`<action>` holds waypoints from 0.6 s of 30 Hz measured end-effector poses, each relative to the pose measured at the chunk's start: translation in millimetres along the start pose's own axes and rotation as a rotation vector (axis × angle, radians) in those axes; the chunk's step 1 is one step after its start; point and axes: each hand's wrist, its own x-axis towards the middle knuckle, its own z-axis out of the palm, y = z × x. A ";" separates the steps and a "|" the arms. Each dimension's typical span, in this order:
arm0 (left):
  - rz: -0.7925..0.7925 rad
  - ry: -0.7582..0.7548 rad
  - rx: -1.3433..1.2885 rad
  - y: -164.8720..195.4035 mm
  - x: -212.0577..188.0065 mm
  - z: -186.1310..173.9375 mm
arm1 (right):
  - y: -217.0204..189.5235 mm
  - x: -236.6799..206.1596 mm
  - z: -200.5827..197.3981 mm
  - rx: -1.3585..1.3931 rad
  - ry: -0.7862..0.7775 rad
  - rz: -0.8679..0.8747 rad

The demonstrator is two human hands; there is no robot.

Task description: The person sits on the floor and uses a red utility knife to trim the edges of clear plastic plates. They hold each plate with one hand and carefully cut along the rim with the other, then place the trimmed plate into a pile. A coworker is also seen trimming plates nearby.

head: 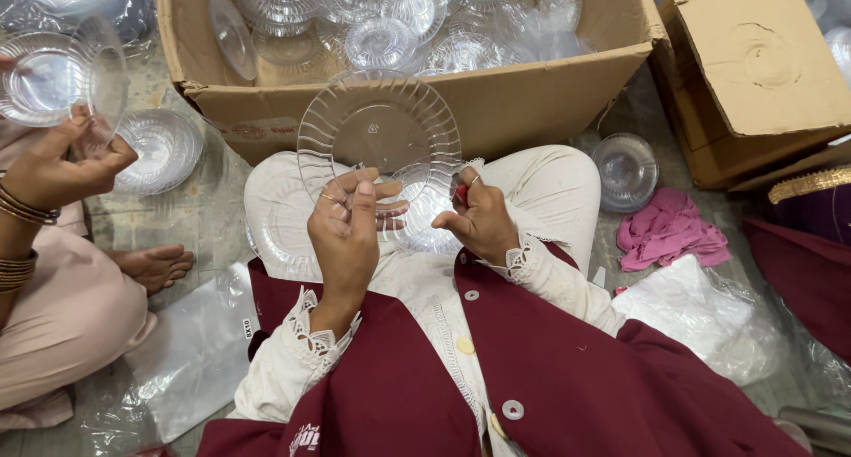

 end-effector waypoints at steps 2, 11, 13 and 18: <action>0.006 0.019 -0.025 -4.6 0.6 1.3 | -1.4 -2.3 4.7 0.064 -0.050 0.044; 0.065 0.055 -0.183 -36.9 5.9 14.4 | -13.8 -0.5 27.2 0.006 0.028 0.081; 0.095 0.076 -0.194 -47.0 11.2 15.3 | -14.0 -5.4 35.2 0.060 -0.028 0.044; 0.033 0.151 -0.319 -66.6 21.8 15.3 | 4.4 6.1 34.3 0.410 0.024 0.269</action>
